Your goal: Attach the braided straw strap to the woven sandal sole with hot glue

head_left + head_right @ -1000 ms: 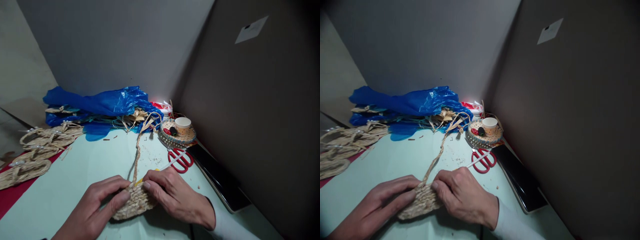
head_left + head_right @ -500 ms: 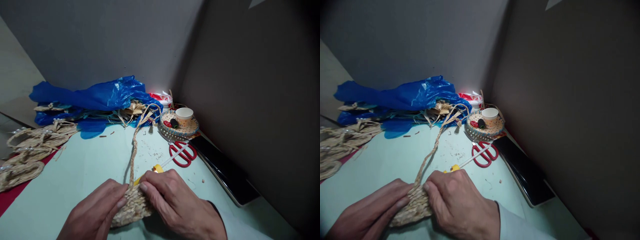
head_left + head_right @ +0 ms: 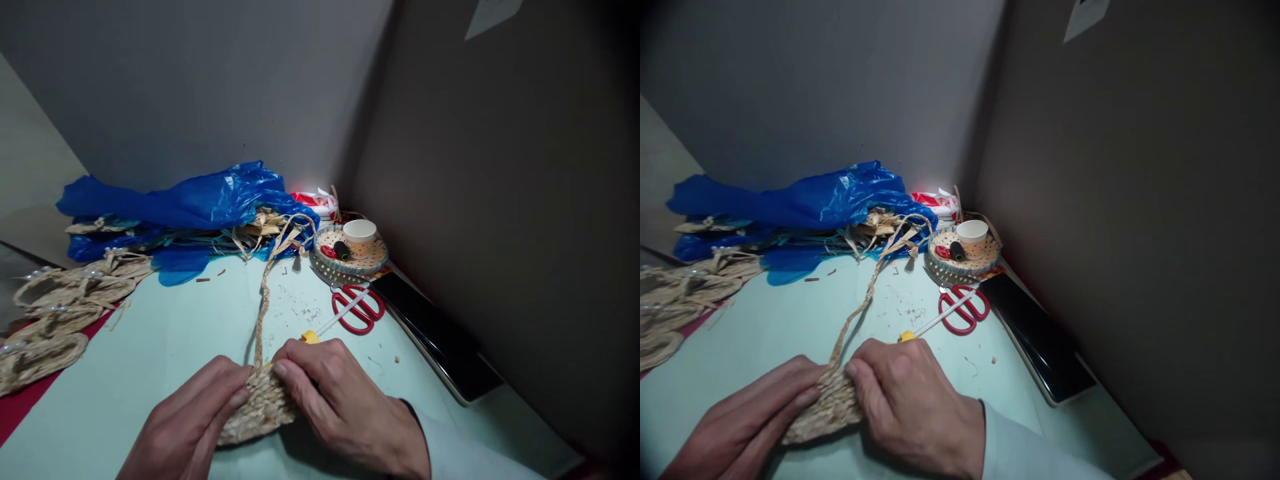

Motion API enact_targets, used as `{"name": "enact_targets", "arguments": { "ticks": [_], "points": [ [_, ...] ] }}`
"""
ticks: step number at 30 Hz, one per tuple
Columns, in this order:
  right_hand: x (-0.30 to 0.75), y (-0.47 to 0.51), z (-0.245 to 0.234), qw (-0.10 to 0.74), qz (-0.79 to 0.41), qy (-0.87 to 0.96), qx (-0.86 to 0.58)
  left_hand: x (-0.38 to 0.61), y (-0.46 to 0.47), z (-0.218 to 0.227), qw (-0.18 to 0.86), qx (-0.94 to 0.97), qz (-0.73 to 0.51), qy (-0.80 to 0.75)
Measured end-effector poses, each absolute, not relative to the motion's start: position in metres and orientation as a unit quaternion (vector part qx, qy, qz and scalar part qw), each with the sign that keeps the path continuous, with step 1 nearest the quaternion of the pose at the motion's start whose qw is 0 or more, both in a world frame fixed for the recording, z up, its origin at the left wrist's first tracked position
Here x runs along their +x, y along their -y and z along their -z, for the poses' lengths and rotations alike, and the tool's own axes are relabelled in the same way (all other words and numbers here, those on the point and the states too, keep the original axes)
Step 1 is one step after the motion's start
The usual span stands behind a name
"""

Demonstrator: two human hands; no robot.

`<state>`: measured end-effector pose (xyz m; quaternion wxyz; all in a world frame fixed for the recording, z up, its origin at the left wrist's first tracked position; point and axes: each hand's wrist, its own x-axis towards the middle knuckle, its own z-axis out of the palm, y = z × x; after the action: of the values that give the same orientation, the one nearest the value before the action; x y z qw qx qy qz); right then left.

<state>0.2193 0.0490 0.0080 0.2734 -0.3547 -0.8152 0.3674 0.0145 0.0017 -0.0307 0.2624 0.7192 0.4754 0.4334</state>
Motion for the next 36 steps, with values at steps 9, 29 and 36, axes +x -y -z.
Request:
{"name": "enact_targets", "arguments": {
  "ticks": [9,29,36],
  "points": [
    [0.22,-0.049,-0.012,0.283,-0.409,0.787,-0.365,-0.013,-0.018,0.035,0.339,0.655,-0.354,-0.575],
    [0.219,-0.06,-0.015,0.405,-0.742,0.466,-0.262,-0.002,-0.009,0.034,0.441,0.588,-0.4,-0.548],
    [0.22,-0.059,-0.014,0.419,-0.736,0.461,-0.266,0.014,-0.006,0.019,0.493,0.504,-0.448,-0.55]
  ]
}}
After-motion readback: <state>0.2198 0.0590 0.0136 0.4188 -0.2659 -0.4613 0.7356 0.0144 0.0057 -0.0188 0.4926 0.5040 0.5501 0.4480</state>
